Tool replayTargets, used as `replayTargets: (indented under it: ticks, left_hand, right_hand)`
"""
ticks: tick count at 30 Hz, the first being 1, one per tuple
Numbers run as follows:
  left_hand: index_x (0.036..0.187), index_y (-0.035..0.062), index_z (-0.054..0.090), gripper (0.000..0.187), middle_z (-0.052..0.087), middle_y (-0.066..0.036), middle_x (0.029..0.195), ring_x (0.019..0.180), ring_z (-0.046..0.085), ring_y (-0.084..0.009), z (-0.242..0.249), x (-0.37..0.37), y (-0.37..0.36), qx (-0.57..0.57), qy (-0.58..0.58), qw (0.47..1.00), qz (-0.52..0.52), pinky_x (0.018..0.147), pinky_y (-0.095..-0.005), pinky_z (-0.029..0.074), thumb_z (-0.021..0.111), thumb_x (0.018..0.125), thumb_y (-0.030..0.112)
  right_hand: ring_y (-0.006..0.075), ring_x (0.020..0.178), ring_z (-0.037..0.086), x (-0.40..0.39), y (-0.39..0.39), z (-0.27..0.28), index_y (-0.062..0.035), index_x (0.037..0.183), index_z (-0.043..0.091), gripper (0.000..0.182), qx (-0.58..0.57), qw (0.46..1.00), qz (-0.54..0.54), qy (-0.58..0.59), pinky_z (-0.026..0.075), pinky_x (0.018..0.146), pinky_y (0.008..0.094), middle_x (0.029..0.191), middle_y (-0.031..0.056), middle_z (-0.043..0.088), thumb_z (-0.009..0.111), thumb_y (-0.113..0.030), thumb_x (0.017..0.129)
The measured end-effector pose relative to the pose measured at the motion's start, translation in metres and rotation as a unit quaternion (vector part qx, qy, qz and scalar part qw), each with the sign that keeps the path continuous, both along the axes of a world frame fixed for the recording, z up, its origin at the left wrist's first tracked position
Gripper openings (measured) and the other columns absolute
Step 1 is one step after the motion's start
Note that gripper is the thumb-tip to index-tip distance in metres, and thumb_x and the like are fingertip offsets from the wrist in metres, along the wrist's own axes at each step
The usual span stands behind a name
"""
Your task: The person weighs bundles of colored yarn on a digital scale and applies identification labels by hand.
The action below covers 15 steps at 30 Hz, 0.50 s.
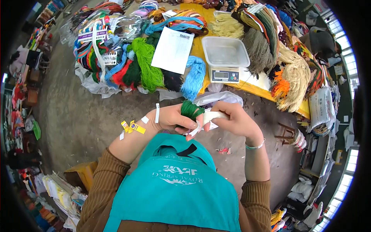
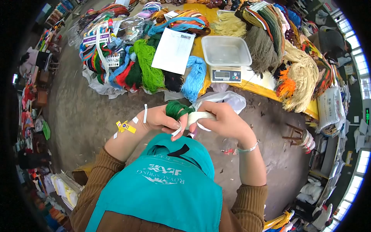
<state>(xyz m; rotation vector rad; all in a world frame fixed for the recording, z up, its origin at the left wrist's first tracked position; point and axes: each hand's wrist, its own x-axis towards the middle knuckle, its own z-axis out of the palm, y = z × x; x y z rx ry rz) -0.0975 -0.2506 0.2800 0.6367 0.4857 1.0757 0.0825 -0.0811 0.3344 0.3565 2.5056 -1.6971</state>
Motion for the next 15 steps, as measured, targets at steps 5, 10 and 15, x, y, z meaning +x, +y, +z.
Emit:
replayTargets:
  ticks: [5, 10, 15]
  left_hand:
    - [0.094, 0.0001, 0.061, 0.011, 0.063, -0.012, 0.081, 0.056, 0.058, -0.0124, 0.005, 0.005, -0.002, -0.062, 0.017, 0.996, 0.061, 0.043, -0.0210, 0.034, 0.060, 0.089, 0.009]
    - [0.102, 0.0049, 0.060, 0.016, 0.063, -0.008, 0.068, 0.054, 0.059, -0.0113, 0.010, 0.008, 0.002, -0.126, 0.017, 0.983, 0.129, 0.042, -0.0195, 0.031, 0.066, 0.090, 0.013]
    - [0.100, 0.0048, 0.059, 0.016, 0.061, -0.005, 0.071, 0.055, 0.061, -0.0117, 0.015, 0.016, 0.001, -0.160, 0.005, 0.972, 0.172, 0.041, -0.0194, 0.031, 0.068, 0.089, 0.012]
  right_hand:
    - [0.0080, 0.084, 0.056, 0.008, -0.001, -0.022, 0.0000, 0.107, 0.061, 0.023, -0.181, 0.982, -0.050, -0.031, 0.046, 0.071, 0.0247, 0.093, 0.0007, 0.062, 0.065, -0.008, 0.086]
    - [0.0134, 0.098, 0.058, 0.003, -0.013, -0.030, -0.0036, 0.116, 0.060, 0.036, -0.255, 0.960, -0.113, 0.022, 0.047, 0.083, 0.0286, 0.106, 0.0039, 0.063, 0.068, -0.006, 0.081]
    - [0.0351, 0.127, 0.048, -0.001, -0.029, -0.003, -0.0111, 0.109, 0.066, 0.043, 0.174, 0.937, -0.113, 0.281, 0.042, 0.102, 0.0435, 0.126, 0.0100, 0.059, 0.075, -0.002, 0.067]
